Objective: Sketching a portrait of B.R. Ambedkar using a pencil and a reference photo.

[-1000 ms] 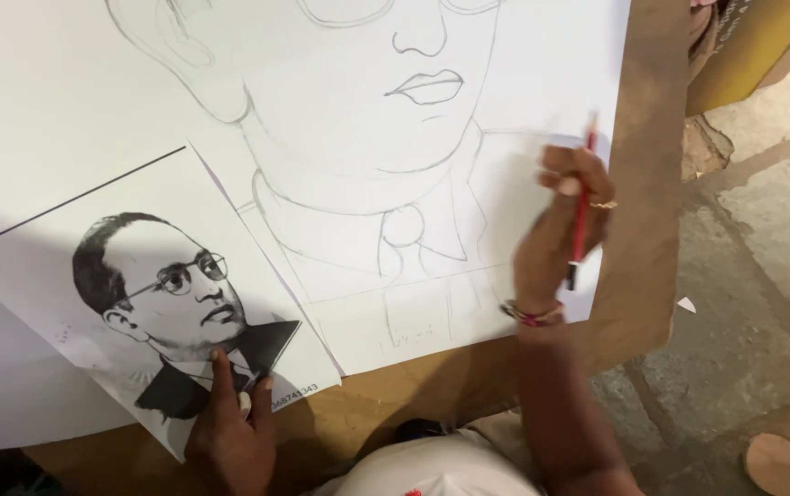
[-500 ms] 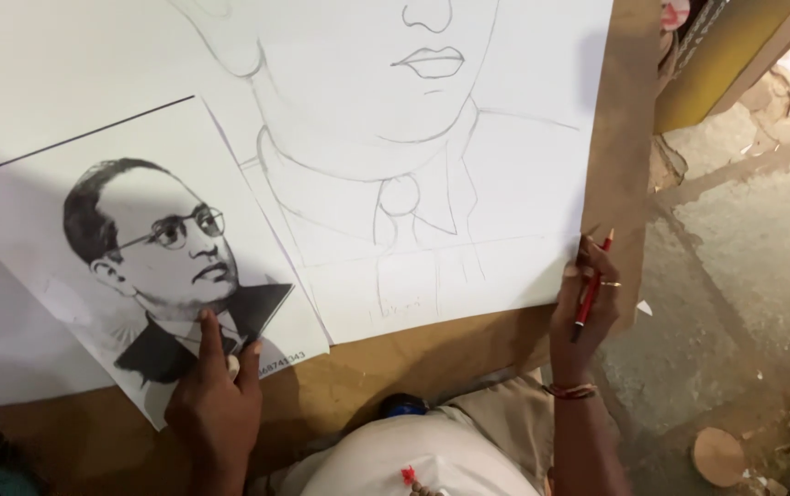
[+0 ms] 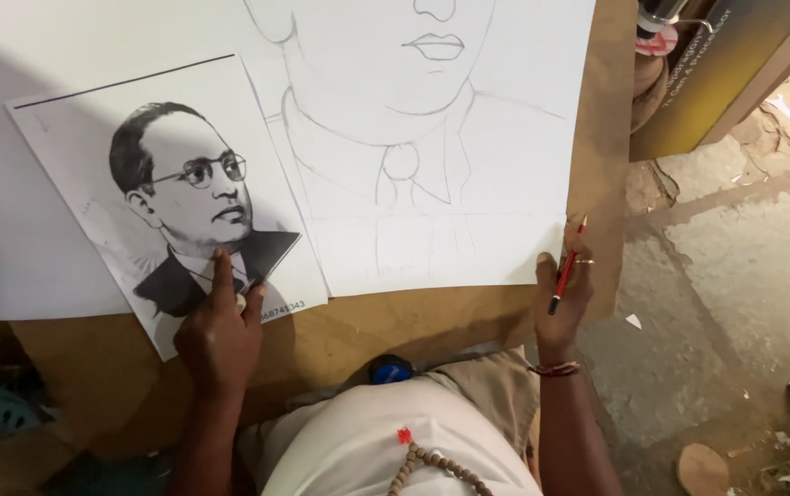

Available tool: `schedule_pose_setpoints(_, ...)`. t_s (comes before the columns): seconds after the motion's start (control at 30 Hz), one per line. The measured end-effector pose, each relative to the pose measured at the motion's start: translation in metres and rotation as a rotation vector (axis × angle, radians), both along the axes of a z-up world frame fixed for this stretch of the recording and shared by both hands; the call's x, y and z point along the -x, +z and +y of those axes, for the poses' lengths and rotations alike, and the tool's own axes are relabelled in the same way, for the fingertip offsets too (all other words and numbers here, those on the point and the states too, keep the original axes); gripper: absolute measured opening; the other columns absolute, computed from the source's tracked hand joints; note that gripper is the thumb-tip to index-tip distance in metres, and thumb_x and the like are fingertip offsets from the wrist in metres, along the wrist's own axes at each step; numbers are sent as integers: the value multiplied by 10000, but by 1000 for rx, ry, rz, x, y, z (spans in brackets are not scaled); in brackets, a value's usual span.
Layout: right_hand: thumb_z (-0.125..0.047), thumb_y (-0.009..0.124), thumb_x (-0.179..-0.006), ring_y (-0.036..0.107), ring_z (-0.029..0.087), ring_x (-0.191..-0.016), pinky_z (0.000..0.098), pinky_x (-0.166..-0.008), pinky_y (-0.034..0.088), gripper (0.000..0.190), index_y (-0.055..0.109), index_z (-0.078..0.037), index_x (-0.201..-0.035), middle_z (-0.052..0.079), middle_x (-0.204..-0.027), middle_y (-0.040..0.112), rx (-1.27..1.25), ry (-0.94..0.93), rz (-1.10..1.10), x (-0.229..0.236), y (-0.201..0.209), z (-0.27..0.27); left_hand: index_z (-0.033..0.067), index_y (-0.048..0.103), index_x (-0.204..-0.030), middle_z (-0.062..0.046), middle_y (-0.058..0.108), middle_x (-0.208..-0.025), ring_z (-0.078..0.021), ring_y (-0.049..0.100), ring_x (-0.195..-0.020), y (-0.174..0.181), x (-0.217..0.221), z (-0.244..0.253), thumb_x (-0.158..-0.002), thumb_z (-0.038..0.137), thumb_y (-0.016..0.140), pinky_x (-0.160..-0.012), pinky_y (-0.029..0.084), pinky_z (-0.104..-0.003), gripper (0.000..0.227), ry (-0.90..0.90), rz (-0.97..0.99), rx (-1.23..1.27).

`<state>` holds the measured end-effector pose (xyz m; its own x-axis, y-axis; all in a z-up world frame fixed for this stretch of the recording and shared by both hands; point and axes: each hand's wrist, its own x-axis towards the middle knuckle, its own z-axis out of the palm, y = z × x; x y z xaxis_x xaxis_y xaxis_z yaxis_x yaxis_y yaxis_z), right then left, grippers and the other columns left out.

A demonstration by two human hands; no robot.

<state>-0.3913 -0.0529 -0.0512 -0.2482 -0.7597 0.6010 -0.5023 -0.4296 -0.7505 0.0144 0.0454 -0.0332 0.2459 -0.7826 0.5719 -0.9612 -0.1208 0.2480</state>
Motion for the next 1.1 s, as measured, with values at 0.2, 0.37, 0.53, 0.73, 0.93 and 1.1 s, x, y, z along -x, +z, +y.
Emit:
schedule_pose_setpoints(0.2,-83,626,-1040,578,257,-1101,359,-1021,491,422,520,-30,-1445,174,-1202,609,-187,-97,-102,-22,14,3,46,543,-1526,-146,679,-693,-311,658,-584,1,-2,-2,-966,364,762,-553,513,-413,680,24,-4,-83)
schedule_pose_setpoints(0.37,-78,639,-1067,528,342,-1324,437,-1148,439,446,479,11,-1474,225,-1399,557,16,-133,160,-23,4,7,63,506,-1543,-157,694,-751,-323,669,-635,-4,-2,-3,-954,340,767,-591,522,-422,701,-9,23,-26)
schedule_pose_setpoints(0.53,-79,669,-1052,498,368,-1451,469,-1228,392,450,496,29,-1453,237,-1501,562,120,76,309,-52,12,24,65,508,-1528,-160,693,-714,-318,656,-592,6,0,-2,-918,319,791,-578,519,-421,719,73,75,-106)
schedule_pose_setpoints(0.73,-159,742,-921,460,370,-1476,524,-1267,255,523,550,-10,-1384,196,-1511,564,18,281,509,-82,-12,35,15,500,-1502,-160,719,-831,-293,667,-617,11,-3,2,-906,281,799,-569,521,-399,717,-41,113,-7)
schedule_pose_setpoints(0.93,-195,776,-873,410,368,-1504,529,-1263,212,554,588,-44,-1372,161,-1524,556,-52,278,572,-91,-14,36,22,523,-1475,-152,717,-832,-315,681,-671,11,-3,2,-871,242,822,-626,538,-421,709,-81,149,53)
schedule_pose_setpoints(1.1,-173,762,-864,387,371,-1517,535,-1268,190,531,601,-51,-1355,159,-1539,544,-63,271,599,-91,-17,35,23,518,-1482,-157,726,-874,-308,692,-699,9,-3,2,-886,224,820,-638,544,-412,698,-95,160,68)
